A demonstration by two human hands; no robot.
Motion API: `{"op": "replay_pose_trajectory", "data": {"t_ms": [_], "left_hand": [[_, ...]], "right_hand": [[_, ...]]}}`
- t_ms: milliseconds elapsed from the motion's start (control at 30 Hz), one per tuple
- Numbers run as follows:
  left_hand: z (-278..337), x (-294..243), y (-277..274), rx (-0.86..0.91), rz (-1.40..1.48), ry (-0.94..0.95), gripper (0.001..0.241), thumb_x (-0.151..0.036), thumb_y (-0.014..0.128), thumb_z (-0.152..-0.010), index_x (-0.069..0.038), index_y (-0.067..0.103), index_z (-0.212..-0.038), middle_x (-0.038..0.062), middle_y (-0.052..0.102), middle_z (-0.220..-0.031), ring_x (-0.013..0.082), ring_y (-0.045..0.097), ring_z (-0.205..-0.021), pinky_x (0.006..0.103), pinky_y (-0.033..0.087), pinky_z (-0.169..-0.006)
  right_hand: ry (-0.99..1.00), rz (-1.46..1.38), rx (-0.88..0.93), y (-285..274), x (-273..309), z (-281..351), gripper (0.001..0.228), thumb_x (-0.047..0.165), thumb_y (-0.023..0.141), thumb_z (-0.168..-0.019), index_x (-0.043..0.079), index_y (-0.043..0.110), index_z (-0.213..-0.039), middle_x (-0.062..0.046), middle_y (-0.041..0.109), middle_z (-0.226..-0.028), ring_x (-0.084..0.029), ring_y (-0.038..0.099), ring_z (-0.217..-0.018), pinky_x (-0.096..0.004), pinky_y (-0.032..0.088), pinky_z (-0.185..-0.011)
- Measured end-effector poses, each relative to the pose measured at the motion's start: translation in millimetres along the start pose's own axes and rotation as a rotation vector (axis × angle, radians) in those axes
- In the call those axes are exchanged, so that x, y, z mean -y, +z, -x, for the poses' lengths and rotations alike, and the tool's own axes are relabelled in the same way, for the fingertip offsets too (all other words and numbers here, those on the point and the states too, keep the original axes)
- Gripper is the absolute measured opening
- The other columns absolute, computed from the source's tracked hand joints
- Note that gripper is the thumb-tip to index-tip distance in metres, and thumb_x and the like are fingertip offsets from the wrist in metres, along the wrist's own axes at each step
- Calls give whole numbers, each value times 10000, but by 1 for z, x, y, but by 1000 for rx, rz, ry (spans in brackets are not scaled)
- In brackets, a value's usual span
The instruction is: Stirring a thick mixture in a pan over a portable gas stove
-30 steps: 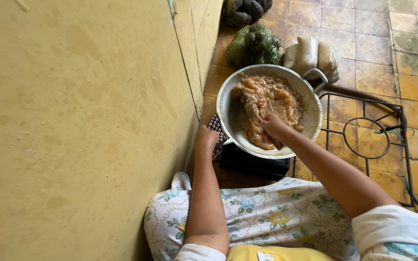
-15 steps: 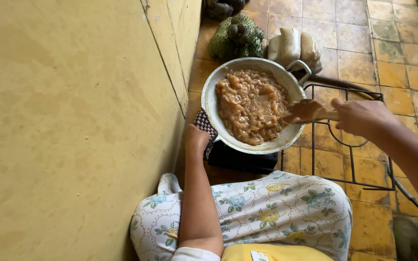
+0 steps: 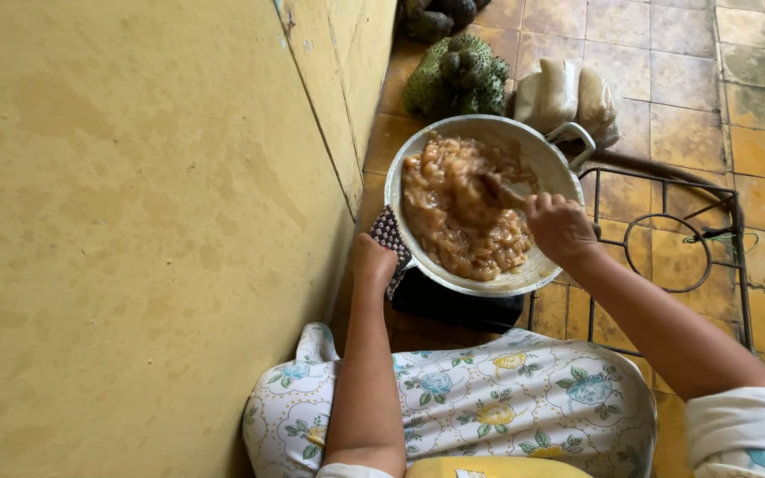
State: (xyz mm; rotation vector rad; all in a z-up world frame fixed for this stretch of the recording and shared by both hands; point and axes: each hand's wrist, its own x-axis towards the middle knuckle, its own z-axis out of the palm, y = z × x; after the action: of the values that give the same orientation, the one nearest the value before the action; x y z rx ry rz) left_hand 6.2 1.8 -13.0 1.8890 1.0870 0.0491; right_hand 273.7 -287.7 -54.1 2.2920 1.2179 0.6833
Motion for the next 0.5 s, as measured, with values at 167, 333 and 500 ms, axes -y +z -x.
{"op": "replay_pose_trajectory", "data": {"t_ms": [167,333,500], "left_hand": [[10,-6,-5,13,23,-13,459,-59,444,-797,91,524,-1222,307,644,-1219,455,616,-1223,519,498,-1053],[-1,6,4,16,-11,-7,471,-90,457,-804,70,519,-1243,307,629,-1259,461,602,-1242,527,486,-1065],[-10,11,10,26,-27,-26,484,-92,452,-804,65,515,-1257,299,630,-1274,450,601,-1252,520,483,-1067]], "right_hand": [[-122,-71,73,-124,-60,6,254,236,670,-824,191,693,-1073,-39,682,-954,-213,704,-872,-332,545,-706],[102,-27,336,-186,-111,36,243,394,660,-904,256,695,-1101,-40,708,-1001,-210,743,-837,-327,527,-708],[205,-14,667,-125,-117,64,225,330,557,-977,267,769,-930,-46,735,-872,-183,751,-755,-327,554,-704]]}}
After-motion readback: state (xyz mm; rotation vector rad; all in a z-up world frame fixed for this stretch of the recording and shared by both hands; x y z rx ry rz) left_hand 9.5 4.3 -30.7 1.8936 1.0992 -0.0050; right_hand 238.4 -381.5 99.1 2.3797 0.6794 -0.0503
